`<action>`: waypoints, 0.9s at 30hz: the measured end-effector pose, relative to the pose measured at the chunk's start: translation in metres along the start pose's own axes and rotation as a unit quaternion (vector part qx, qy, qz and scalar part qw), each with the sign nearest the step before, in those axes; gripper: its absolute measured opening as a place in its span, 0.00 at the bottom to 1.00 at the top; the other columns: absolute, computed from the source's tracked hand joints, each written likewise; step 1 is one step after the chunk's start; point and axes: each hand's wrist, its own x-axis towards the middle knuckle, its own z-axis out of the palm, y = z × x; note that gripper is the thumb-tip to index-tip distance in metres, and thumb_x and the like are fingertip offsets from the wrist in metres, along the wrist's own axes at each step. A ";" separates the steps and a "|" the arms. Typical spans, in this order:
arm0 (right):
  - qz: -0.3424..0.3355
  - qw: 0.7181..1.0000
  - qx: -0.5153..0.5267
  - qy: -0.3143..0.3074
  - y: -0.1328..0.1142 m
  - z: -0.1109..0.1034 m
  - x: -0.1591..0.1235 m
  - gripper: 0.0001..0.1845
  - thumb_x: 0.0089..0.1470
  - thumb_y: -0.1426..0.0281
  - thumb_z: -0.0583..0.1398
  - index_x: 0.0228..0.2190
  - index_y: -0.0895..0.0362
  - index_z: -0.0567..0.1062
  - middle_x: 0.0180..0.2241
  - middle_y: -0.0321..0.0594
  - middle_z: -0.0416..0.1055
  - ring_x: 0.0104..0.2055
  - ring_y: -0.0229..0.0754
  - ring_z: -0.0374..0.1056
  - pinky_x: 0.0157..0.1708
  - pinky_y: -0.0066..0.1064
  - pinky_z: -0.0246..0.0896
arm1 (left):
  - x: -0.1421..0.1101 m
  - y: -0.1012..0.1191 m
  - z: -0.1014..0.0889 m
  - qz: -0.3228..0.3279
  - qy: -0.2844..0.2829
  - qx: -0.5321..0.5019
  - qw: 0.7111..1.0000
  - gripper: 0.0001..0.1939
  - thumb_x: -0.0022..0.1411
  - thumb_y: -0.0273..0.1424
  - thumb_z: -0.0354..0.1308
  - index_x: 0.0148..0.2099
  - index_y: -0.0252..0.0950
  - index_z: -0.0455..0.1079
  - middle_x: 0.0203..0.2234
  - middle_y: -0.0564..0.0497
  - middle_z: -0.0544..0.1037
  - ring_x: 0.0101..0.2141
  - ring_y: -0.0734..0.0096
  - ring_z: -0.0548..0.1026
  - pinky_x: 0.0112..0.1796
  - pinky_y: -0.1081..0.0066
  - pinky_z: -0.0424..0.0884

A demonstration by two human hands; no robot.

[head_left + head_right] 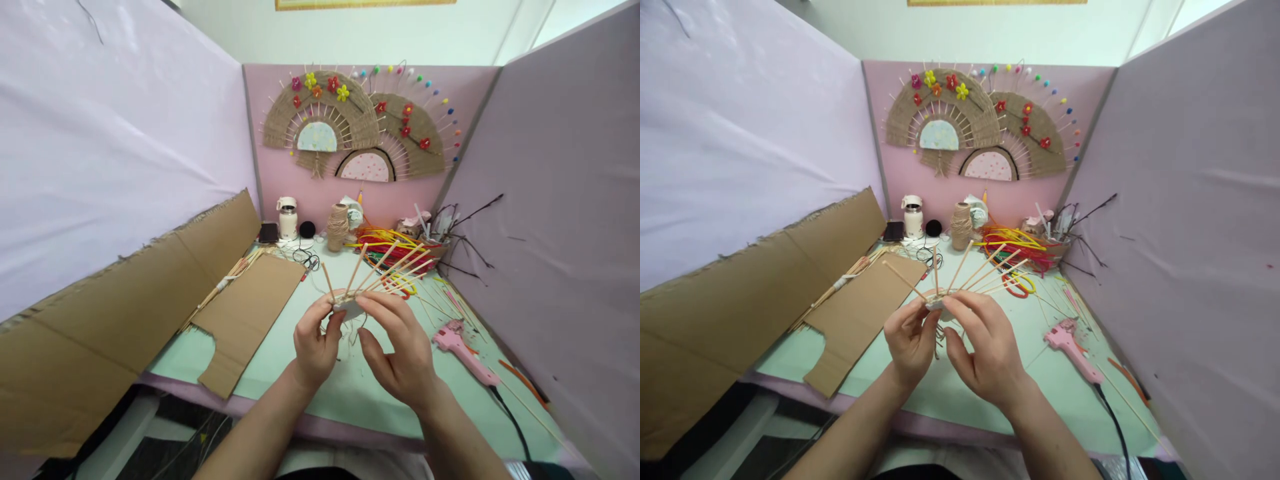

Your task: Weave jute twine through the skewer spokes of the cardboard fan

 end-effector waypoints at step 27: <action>0.413 0.835 0.267 0.247 0.077 0.056 -0.051 0.09 0.51 0.65 0.62 0.35 0.54 0.70 0.33 0.36 0.66 0.34 0.39 0.62 0.34 0.32 0.58 | 0.001 -0.015 -0.005 0.041 0.030 0.054 0.997 0.26 0.61 0.15 0.57 0.57 0.41 0.61 0.49 0.45 0.76 0.50 0.67 0.77 0.45 0.66 0.78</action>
